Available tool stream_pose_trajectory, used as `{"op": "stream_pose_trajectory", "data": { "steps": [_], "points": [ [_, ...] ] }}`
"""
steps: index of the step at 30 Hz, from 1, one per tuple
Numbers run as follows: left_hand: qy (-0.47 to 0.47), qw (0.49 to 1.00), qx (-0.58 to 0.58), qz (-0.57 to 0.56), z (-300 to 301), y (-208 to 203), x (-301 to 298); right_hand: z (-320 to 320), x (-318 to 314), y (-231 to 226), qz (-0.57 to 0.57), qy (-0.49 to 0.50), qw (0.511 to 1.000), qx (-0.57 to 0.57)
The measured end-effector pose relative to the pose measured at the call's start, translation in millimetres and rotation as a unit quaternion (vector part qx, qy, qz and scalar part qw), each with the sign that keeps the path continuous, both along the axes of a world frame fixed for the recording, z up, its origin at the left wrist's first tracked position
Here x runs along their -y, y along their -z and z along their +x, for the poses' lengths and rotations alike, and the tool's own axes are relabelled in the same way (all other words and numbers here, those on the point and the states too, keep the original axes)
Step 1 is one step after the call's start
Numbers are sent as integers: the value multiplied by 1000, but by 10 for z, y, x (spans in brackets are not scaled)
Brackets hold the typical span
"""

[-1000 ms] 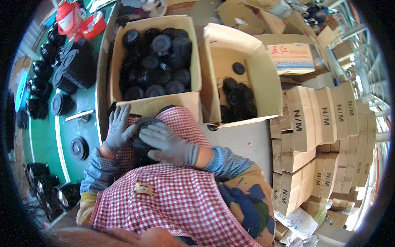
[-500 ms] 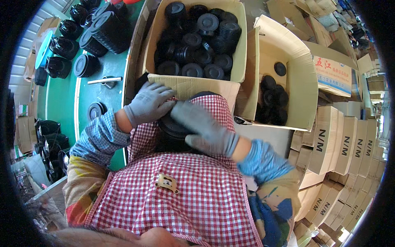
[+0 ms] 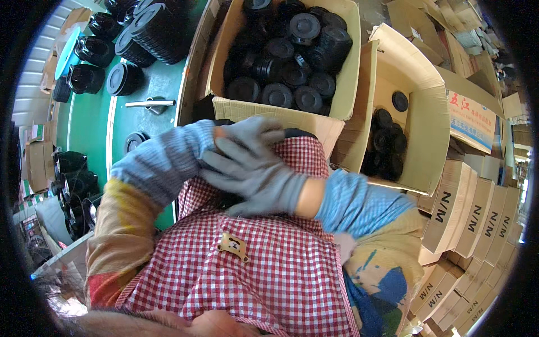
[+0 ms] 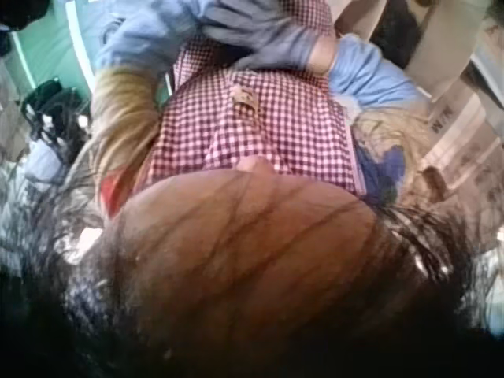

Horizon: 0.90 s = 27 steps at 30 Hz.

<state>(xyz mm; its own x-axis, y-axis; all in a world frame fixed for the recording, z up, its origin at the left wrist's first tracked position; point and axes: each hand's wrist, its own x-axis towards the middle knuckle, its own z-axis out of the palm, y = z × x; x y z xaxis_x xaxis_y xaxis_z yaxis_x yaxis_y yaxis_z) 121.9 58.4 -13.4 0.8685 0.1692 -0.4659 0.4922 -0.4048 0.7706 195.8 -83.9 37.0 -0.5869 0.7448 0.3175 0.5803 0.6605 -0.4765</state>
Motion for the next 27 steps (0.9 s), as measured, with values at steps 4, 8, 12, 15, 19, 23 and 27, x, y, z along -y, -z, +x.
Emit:
{"op": "stream_pose_trajectory", "data": {
  "steps": [4,8,12,15,19,23,27],
  "points": [
    [124,983,-2,137,362,-270,158,-121,-46,-139,55,50,997,-8],
    [81,958,239,-137,-273,79,42,593,-20,113,-81,36,996,14],
    [77,992,64,75,197,-104,83,-143,-6,-196,-27,16,999,-40],
    [140,981,62,118,291,-296,186,-132,-53,-73,98,20,994,-36],
    [161,921,352,-40,-184,151,-48,766,150,766,-293,-17,954,62],
    [167,940,281,92,84,725,28,181,-101,-25,-57,-22,998,33],
    [144,961,166,166,357,-52,252,-603,-41,-140,132,78,983,106]
  ]
}}
